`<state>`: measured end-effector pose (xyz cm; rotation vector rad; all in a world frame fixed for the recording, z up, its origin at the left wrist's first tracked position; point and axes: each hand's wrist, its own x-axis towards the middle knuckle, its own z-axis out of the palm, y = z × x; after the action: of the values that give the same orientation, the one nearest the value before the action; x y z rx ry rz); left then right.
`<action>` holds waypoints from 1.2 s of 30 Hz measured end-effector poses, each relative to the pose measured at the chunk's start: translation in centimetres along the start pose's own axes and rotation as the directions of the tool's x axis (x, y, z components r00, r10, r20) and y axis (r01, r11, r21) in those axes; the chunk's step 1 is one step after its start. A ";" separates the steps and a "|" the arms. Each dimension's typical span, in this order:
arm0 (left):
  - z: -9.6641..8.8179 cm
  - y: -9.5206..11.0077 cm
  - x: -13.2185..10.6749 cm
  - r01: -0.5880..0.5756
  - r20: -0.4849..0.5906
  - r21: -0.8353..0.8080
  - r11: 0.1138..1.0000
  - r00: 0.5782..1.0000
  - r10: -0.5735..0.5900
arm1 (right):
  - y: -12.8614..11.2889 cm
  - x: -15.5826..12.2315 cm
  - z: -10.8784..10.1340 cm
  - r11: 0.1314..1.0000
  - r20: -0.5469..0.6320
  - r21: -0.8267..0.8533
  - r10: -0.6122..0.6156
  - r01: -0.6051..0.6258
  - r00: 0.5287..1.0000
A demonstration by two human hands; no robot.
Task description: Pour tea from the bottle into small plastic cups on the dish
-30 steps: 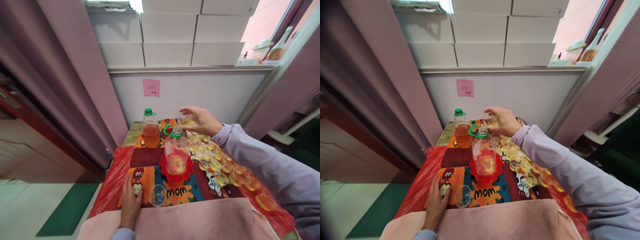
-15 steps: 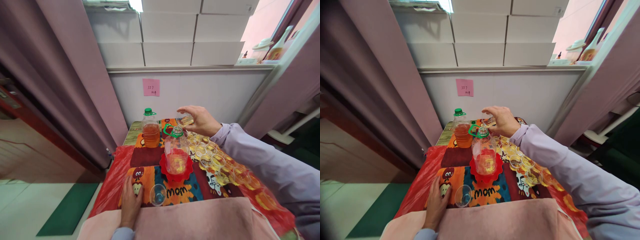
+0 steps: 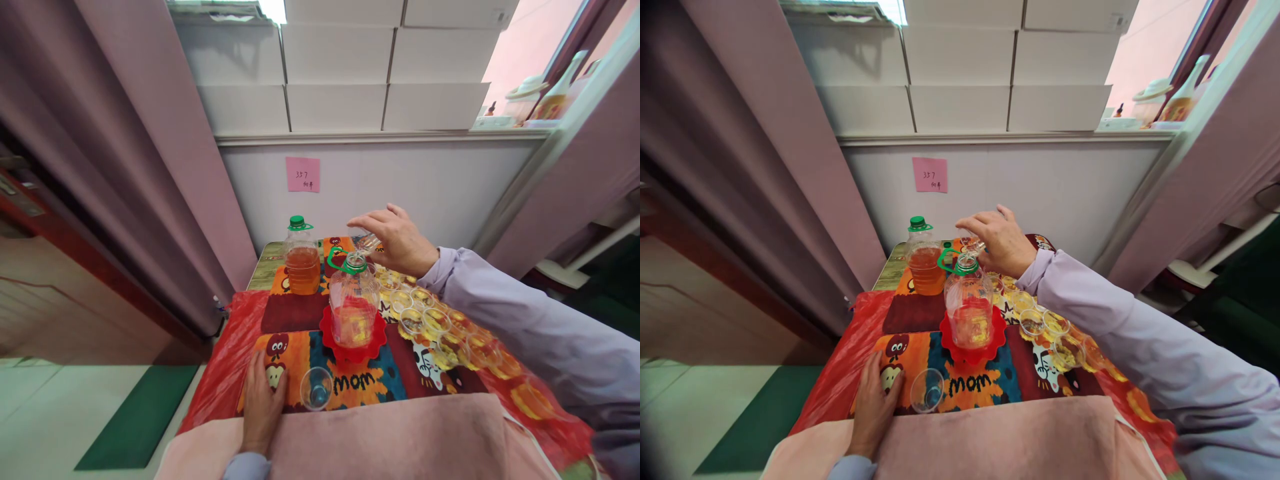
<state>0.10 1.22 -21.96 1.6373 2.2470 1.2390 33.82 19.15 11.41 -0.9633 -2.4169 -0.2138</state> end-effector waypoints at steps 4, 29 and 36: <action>0.0 -0.1 0.0 0.007 0.008 -0.012 1.000 1.000 -0.007 | 0.0 -0.1 0.2 0.997 -0.008 -0.037 -0.065 0.064 0.998; -0.6 1.9 -0.4 -0.013 0.038 -0.034 0.999 0.999 0.014 | -15.9 -15.0 12.3 0.664 -0.033 0.725 0.301 -0.185 0.953; -0.9 2.2 -0.5 0.001 -0.010 -0.065 0.998 1.000 -0.002 | -17.1 -18.0 19.1 0.782 0.120 0.582 0.191 -0.225 0.974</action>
<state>1.54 0.49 -20.14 1.6102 2.1889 1.3087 25.31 2.12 -13.53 -0.9219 -2.1712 0.6298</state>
